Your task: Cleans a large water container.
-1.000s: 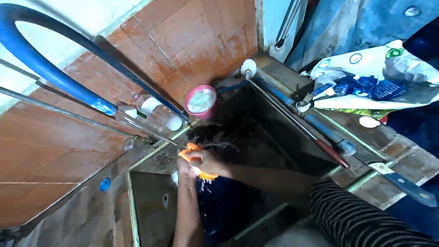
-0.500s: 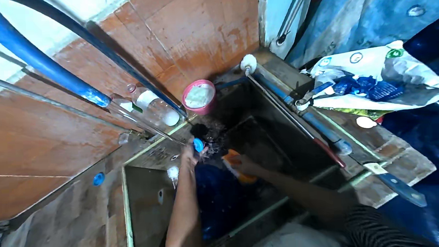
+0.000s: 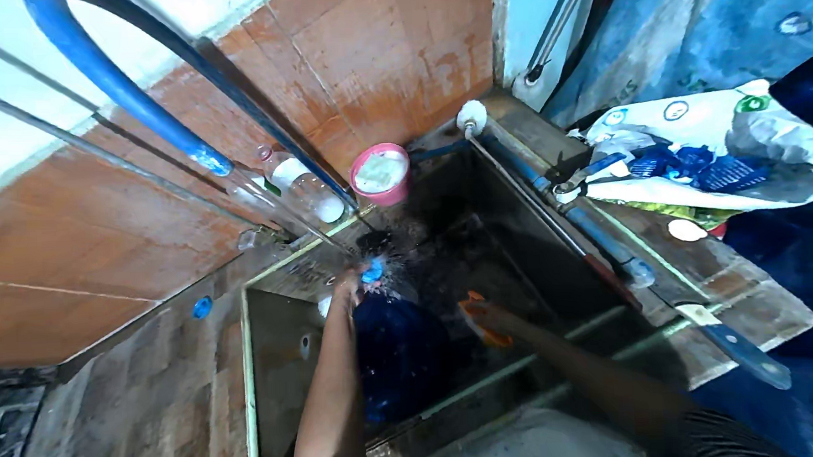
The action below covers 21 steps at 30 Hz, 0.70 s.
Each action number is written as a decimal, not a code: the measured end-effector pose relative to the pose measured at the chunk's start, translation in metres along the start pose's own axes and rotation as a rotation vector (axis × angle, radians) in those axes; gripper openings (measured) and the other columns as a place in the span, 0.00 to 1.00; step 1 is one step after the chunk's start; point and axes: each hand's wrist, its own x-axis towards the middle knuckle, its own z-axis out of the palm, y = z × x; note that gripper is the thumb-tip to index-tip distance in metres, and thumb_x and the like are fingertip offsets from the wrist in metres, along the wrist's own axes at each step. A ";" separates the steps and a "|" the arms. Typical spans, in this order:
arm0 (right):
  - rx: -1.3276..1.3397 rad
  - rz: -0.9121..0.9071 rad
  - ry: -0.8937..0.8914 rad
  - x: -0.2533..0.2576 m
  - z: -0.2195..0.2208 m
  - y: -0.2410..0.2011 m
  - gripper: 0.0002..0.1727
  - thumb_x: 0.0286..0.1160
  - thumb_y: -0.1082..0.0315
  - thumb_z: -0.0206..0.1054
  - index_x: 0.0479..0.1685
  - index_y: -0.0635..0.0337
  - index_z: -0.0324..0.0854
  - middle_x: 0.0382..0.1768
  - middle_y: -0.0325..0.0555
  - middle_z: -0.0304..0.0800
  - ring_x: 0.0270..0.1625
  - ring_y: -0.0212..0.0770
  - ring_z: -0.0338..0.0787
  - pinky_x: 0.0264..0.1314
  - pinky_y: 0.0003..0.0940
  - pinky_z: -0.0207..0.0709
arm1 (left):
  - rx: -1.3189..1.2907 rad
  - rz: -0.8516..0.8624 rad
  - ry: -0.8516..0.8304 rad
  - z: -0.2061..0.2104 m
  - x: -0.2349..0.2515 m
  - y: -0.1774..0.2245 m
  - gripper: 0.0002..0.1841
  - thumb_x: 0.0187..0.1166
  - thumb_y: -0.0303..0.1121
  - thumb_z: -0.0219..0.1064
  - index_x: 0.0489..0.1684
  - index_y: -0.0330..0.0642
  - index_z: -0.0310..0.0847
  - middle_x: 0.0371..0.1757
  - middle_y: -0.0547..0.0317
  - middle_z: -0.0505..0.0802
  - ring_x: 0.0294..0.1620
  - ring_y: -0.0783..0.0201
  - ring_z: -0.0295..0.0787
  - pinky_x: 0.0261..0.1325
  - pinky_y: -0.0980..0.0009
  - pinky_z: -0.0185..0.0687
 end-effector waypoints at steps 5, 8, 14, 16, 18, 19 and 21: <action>-0.207 -0.013 0.040 0.003 -0.003 0.007 0.24 0.90 0.66 0.57 0.83 0.57 0.73 0.79 0.66 0.76 0.81 0.64 0.77 0.83 0.61 0.67 | 0.483 0.443 -0.037 0.006 -0.014 0.009 0.13 0.83 0.19 0.60 0.61 0.25 0.80 0.60 0.35 0.88 0.60 0.51 0.85 0.68 0.55 0.78; -0.247 0.009 0.046 0.004 -0.005 0.006 0.24 0.90 0.66 0.58 0.83 0.55 0.73 0.78 0.65 0.77 0.80 0.64 0.77 0.82 0.61 0.68 | 0.648 0.566 0.011 0.003 -0.019 0.014 0.14 0.85 0.23 0.61 0.64 0.30 0.83 0.64 0.35 0.89 0.66 0.45 0.86 0.73 0.48 0.76; -0.222 0.012 0.043 0.009 -0.004 0.012 0.26 0.88 0.69 0.60 0.84 0.62 0.70 0.81 0.68 0.72 0.83 0.65 0.73 0.84 0.58 0.65 | 0.457 0.577 0.230 -0.027 -0.044 0.005 0.16 0.85 0.30 0.65 0.62 0.26 0.78 0.61 0.30 0.87 0.59 0.39 0.87 0.66 0.43 0.80; -0.241 -0.028 0.043 0.008 -0.005 0.018 0.26 0.88 0.71 0.60 0.83 0.67 0.69 0.82 0.71 0.70 0.84 0.65 0.72 0.86 0.57 0.64 | 0.207 0.526 0.349 -0.054 -0.058 -0.010 0.16 0.85 0.34 0.66 0.58 0.26 0.78 0.51 0.35 0.89 0.49 0.47 0.90 0.57 0.47 0.85; -0.304 -0.048 0.058 0.003 -0.004 0.019 0.26 0.88 0.71 0.59 0.84 0.68 0.68 0.81 0.72 0.70 0.83 0.66 0.73 0.85 0.59 0.65 | 0.015 0.507 0.529 -0.092 -0.085 -0.039 0.15 0.85 0.34 0.67 0.54 0.27 0.80 0.46 0.40 0.89 0.44 0.52 0.88 0.53 0.52 0.85; -0.341 -0.080 0.074 -0.001 -0.002 0.018 0.26 0.89 0.70 0.59 0.84 0.68 0.68 0.80 0.73 0.71 0.82 0.67 0.74 0.84 0.60 0.65 | -0.047 0.491 0.636 -0.114 -0.100 -0.060 0.13 0.84 0.33 0.66 0.53 0.28 0.80 0.44 0.42 0.89 0.43 0.55 0.87 0.52 0.54 0.84; -0.427 -0.152 0.072 -0.008 0.001 0.017 0.28 0.90 0.66 0.58 0.85 0.70 0.65 0.79 0.75 0.72 0.80 0.70 0.75 0.83 0.63 0.66 | -0.128 0.377 0.850 -0.163 -0.135 -0.117 0.15 0.84 0.31 0.65 0.58 0.27 0.80 0.50 0.38 0.90 0.51 0.50 0.88 0.60 0.50 0.82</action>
